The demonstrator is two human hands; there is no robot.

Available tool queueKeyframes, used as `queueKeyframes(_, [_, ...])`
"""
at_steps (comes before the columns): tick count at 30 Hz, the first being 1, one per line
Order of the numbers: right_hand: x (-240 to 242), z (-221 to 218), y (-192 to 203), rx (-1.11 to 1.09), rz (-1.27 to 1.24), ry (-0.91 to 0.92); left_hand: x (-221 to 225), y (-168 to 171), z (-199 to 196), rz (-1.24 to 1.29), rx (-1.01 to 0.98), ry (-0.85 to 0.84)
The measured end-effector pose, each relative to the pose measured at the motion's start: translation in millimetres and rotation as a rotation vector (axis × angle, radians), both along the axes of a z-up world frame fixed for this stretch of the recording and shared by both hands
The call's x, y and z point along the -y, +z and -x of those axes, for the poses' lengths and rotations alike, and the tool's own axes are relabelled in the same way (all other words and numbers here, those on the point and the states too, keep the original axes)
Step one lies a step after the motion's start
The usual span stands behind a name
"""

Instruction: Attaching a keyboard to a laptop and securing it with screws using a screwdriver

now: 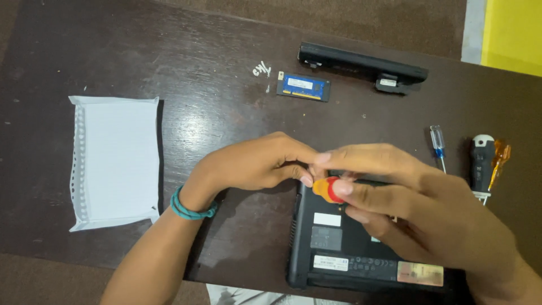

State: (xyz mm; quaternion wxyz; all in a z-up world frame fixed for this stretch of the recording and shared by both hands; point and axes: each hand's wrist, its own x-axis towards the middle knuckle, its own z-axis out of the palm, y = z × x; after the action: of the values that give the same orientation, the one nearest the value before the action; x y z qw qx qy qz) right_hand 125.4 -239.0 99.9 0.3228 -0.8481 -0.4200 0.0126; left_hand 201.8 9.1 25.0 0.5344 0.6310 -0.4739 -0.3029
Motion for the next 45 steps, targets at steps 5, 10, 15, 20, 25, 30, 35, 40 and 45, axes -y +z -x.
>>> queueKeyframes(5, [-8.4, 0.9, -8.5, 0.097, -0.133, -0.054, 0.0, 2.7, 1.3, 0.012, 0.021, 0.016])
queueKeyframes(10, [0.2, -3.6, -13.7, 0.166, -0.117, -0.079, -0.4, 13.6, 7.4, 0.067, -0.134, 0.035])
queueKeyframes(15, [-6.1, -5.6, 7.1, -0.020, -0.094, 0.047, -0.1, 18.8, 10.7, -0.001, -0.073, 0.138])
queueKeyframes(20, [10.1, -0.3, -35.1, 0.167, -0.206, -0.072, 2.8, 17.5, 13.8, 0.174, -0.186, 0.144])
queueKeyframes(25, [1.7, -4.9, 1.9, 0.031, -0.093, -0.041, -1.0, 19.4, 9.2, 0.177, -0.113, 0.083])
queueKeyframes(30, [-9.1, -8.6, -0.1, -0.001, -0.192, 0.051, -3.5, 13.4, 9.7, 0.117, -0.034, -0.009])
queueKeyframes(35, [1.9, 1.6, -35.0, 0.139, -0.212, -0.090, 3.7, 17.4, 17.5, 0.124, -0.120, 0.072])
queueKeyframes(40, [-0.7, -3.1, -2.7, -0.008, -0.099, -0.091, 2.9, 16.3, 14.2, 0.176, -0.050, 0.084])
queueKeyframes(45, [-1.6, -4.5, -10.6, -0.026, -0.172, -0.053, 0.3, 13.1, 14.4, 0.186, -0.179, -0.049])
